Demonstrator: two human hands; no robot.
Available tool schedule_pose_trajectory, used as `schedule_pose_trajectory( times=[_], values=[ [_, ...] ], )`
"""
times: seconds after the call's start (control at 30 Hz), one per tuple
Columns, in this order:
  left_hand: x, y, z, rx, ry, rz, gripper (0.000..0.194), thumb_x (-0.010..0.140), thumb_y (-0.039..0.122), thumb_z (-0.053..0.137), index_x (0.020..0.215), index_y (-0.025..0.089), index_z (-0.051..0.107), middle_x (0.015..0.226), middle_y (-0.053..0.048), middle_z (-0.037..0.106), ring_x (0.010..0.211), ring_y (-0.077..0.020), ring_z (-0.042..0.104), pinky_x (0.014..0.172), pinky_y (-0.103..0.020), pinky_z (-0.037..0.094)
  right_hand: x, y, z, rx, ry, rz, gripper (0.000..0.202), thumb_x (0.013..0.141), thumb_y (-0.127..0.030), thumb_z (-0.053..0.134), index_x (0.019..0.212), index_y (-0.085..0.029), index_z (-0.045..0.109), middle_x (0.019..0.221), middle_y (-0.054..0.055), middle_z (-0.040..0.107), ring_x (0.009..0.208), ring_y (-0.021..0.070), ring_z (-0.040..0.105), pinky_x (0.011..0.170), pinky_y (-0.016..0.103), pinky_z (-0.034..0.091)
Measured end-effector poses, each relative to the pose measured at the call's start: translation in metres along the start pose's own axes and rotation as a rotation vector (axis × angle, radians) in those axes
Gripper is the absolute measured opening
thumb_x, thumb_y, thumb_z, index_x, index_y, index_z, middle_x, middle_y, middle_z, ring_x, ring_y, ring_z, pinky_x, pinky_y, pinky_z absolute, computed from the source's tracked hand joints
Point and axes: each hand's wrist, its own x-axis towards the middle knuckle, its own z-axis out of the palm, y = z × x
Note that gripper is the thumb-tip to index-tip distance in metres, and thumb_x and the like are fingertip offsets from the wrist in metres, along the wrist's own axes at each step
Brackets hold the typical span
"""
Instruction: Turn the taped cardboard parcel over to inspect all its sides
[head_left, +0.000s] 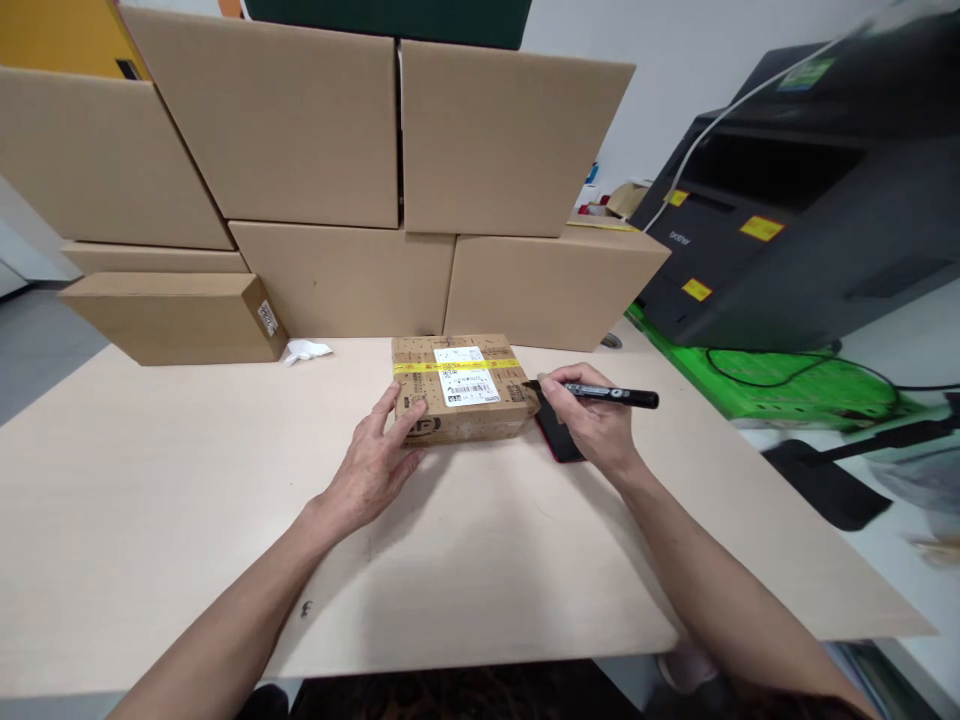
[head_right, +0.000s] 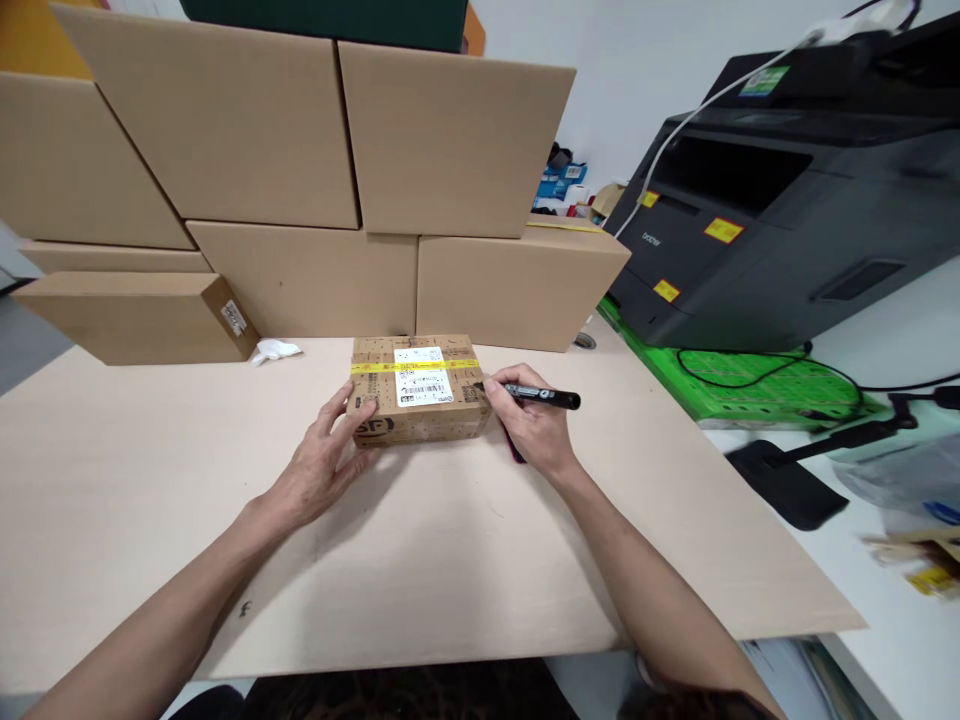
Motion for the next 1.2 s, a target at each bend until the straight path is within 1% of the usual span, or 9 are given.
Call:
schedule_pose_trajectory(
  times=[0.23,0.43,0.57,0.67,0.73,0.87,0.97,1.07,1.2],
  values=[
    [0.001,0.001,0.001,0.002,0.001,0.002,0.072,0.102,0.023,0.064,0.165,0.041,0.033,0.174,-0.021,0.03,0.157,-0.0447,0.047,0.112,-0.069,0.055,0.02,0.003,0.021,0.024,-0.094,0.027,0.035,0.089,-0.047,0.075,0.067,-0.023,0.062,0.063,-0.003,0.057,0.06,0.0134,0.048,0.055,0.027,0.039],
    [0.001,0.0,0.001,0.009,-0.002,0.022,0.072,0.103,0.023,0.064,0.165,0.038,0.032,0.175,-0.023,0.028,0.155,-0.0455,0.048,0.111,-0.069,0.055,-0.011,-0.003,-0.007,-0.151,-0.091,-0.141,0.015,0.097,-0.031,0.07,0.083,-0.025,0.069,0.071,-0.001,0.067,0.058,0.0139,0.055,0.053,0.028,0.042],
    [0.001,0.001,0.001,0.005,-0.018,0.026,0.071,0.103,0.023,0.062,0.165,0.038,0.031,0.175,-0.025,0.028,0.157,-0.0468,0.045,0.11,-0.07,0.056,-0.049,0.002,-0.023,-0.323,-0.396,-0.472,0.01,0.1,-0.018,0.065,0.104,-0.025,0.071,0.088,0.005,0.075,0.072,0.0191,0.069,0.065,0.031,0.053],
    [0.001,0.0,0.0,0.009,-0.015,0.015,0.072,0.104,0.022,0.061,0.166,0.039,0.03,0.174,-0.024,0.028,0.158,-0.0465,0.045,0.11,-0.068,0.057,-0.072,0.014,-0.019,-0.6,-0.653,-0.564,0.035,0.097,0.001,0.044,0.101,-0.021,0.072,0.081,0.006,0.069,0.068,0.02,0.063,0.064,0.031,0.05],
    [0.001,0.0,0.001,0.011,-0.004,0.015,0.072,0.104,0.022,0.06,0.167,0.039,0.029,0.174,-0.024,0.027,0.158,-0.0465,0.044,0.11,-0.067,0.057,-0.082,0.02,-0.011,-0.732,-0.721,-0.562,0.044,0.088,0.01,0.039,0.098,-0.019,0.072,0.081,0.006,0.068,0.068,0.0207,0.059,0.064,0.032,0.047],
    [0.001,-0.003,0.002,0.003,0.014,0.042,0.075,0.103,0.023,0.061,0.168,0.04,0.028,0.175,-0.024,0.027,0.158,-0.0466,0.044,0.11,-0.067,0.057,-0.093,0.024,0.001,-0.781,-0.831,-0.468,0.048,0.08,0.015,0.043,0.1,-0.017,0.071,0.089,0.008,0.068,0.076,0.0212,0.062,0.07,0.031,0.048],
    [0.0,-0.005,0.004,-0.013,0.022,0.049,0.075,0.102,0.024,0.063,0.168,0.039,0.029,0.176,-0.024,0.026,0.155,-0.0467,0.048,0.108,-0.067,0.058,-0.088,0.027,0.0,-0.742,-0.858,-0.332,0.043,0.089,0.008,0.047,0.112,-0.018,0.072,0.097,0.009,0.07,0.082,0.0213,0.065,0.075,0.03,0.052],
    [0.0,-0.006,0.007,-0.024,0.03,0.042,0.077,0.1,0.024,0.066,0.167,0.038,0.031,0.176,-0.024,0.026,0.155,-0.0468,0.048,0.108,-0.066,0.057,-0.068,0.038,-0.009,-0.819,-0.644,-0.087,0.03,0.104,-0.018,0.049,0.123,-0.018,0.072,0.11,0.013,0.072,0.099,0.0254,0.07,0.09,0.036,0.055],
    [0.001,-0.006,0.01,-0.028,0.028,0.044,0.076,0.099,0.023,0.066,0.167,0.035,0.032,0.175,-0.027,0.026,0.156,-0.0485,0.046,0.107,-0.067,0.057,-0.032,0.06,-0.024,-1.018,-0.388,0.2,0.065,0.101,-0.053,0.056,0.149,-0.008,0.056,0.131,0.028,0.067,0.123,0.0455,0.064,0.101,0.058,0.05]
  ],
)
